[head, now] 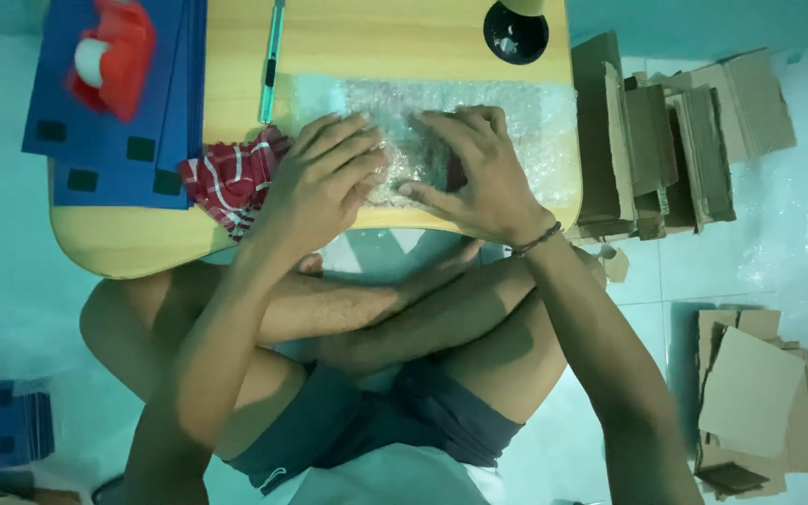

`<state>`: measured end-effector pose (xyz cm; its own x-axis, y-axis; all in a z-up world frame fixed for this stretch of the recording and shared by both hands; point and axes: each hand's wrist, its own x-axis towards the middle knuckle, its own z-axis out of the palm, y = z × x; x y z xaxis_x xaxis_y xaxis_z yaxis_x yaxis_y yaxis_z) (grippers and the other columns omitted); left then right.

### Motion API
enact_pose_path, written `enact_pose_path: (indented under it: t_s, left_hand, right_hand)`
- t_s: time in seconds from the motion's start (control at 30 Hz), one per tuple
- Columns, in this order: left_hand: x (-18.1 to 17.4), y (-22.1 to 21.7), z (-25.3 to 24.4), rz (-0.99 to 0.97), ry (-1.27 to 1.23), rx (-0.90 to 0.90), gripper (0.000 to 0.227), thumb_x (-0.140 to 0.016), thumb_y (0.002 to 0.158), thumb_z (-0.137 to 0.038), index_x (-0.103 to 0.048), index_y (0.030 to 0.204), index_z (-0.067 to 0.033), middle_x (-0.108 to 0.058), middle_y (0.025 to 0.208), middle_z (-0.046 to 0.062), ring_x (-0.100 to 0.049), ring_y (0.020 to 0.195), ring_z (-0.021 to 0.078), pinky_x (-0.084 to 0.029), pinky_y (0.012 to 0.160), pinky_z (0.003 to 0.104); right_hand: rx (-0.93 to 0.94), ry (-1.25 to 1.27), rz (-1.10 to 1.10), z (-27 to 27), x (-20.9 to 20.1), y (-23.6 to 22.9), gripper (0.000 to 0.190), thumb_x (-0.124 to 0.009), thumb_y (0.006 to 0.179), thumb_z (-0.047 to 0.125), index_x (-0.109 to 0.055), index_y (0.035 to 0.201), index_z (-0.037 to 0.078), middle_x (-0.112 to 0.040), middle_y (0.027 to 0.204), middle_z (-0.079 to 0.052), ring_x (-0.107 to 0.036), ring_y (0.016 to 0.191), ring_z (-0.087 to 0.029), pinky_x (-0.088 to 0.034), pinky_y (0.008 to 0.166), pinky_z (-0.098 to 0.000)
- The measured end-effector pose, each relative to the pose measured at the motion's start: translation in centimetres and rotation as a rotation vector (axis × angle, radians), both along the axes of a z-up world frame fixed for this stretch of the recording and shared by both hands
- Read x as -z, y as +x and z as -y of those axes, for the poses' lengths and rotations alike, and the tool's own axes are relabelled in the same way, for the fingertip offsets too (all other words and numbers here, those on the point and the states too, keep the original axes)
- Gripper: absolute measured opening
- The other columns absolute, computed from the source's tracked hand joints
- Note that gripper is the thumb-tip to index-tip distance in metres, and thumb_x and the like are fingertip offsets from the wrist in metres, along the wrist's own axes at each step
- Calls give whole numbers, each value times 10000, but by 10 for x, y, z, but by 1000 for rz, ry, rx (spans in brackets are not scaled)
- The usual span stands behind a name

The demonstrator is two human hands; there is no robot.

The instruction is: Wrapping a small item in bubble wrap and securing it with tape.

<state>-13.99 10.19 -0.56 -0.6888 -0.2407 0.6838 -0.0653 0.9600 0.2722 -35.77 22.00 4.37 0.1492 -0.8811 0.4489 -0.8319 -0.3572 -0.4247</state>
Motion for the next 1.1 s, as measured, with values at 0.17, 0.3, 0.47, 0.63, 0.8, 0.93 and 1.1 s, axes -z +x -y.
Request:
enact_pose_path:
  t_s: [0.17, 0.3, 0.47, 0.63, 0.8, 0.93, 1.1]
  left_hand:
    - [-18, 14, -14, -32, 84, -20, 243, -659, 1054, -257, -739, 1165, -56, -698, 1281, 169, -588, 1288, 389, -474, 1035, 519]
    - [-24, 22, -18, -29, 132, -31, 334, -575, 1086, -312, -705, 1258, -57, -672, 1328, 173, -571, 1309, 404, -446, 1014, 523]
    - [-13, 8, -20, 143, 43, -82, 483, -555, 1079, -423, -584, 1419, -82, -622, 1383, 195, -518, 1358, 401, -400, 1045, 565]
    - [-7, 0, -31, 232, 21, -102, 539, -515, 1078, -490, -595, 1386, -55, -622, 1375, 194, -496, 1384, 373, -330, 1103, 576]
    - [-21, 13, -38, 71, 168, -85, 190, -624, 1074, -192, -738, 1160, -67, -715, 1236, 131, -490, 1405, 370, -286, 1102, 589]
    - [-32, 48, -45, -94, 323, -169, 168, -673, 1045, -260, -785, 1039, -135, -758, 1178, 62, -538, 1374, 334, -280, 1112, 539]
    - [-63, 104, -41, -75, 196, -494, 222, -738, 1040, -20, -656, 1243, 16, -683, 1302, 195, -602, 1258, 364, -429, 1153, 536]
  right_hand:
    - [7, 35, 314, -10, 12, -19, 733, -881, 878, 253, -512, 1497, 119, -661, 1351, -190, -604, 1265, -447, -441, 1060, -577]
    - [49, 24, 208, -30, -20, -35, 637, -817, 959, 225, -513, 1493, 57, -579, 1447, -243, -523, 1374, -482, -376, 1165, -623]
    - [206, 157, -145, -49, -2, -52, 864, -746, 935, 552, -514, 1505, -54, -499, 1500, -365, -398, 1420, -564, -273, 1176, -671]
    - [325, 298, -228, -64, 3, -38, 984, -750, 862, 617, -511, 1520, -76, -447, 1554, -344, -321, 1461, -540, -309, 1158, -677]
    - [366, 141, -342, -77, 13, -38, 822, -754, 923, 628, -661, 1439, -5, -620, 1426, -327, -499, 1398, -510, -199, 1181, -702]
    - [373, 122, -370, -98, 12, -30, 698, -777, 917, 429, -641, 1468, 23, -665, 1368, -324, -578, 1334, -512, -210, 1182, -721]
    - [478, 19, -201, -141, 40, 3, 408, -708, 979, 340, -693, 1335, 141, -555, 1546, -126, -404, 1514, -270, -194, 1336, -535]
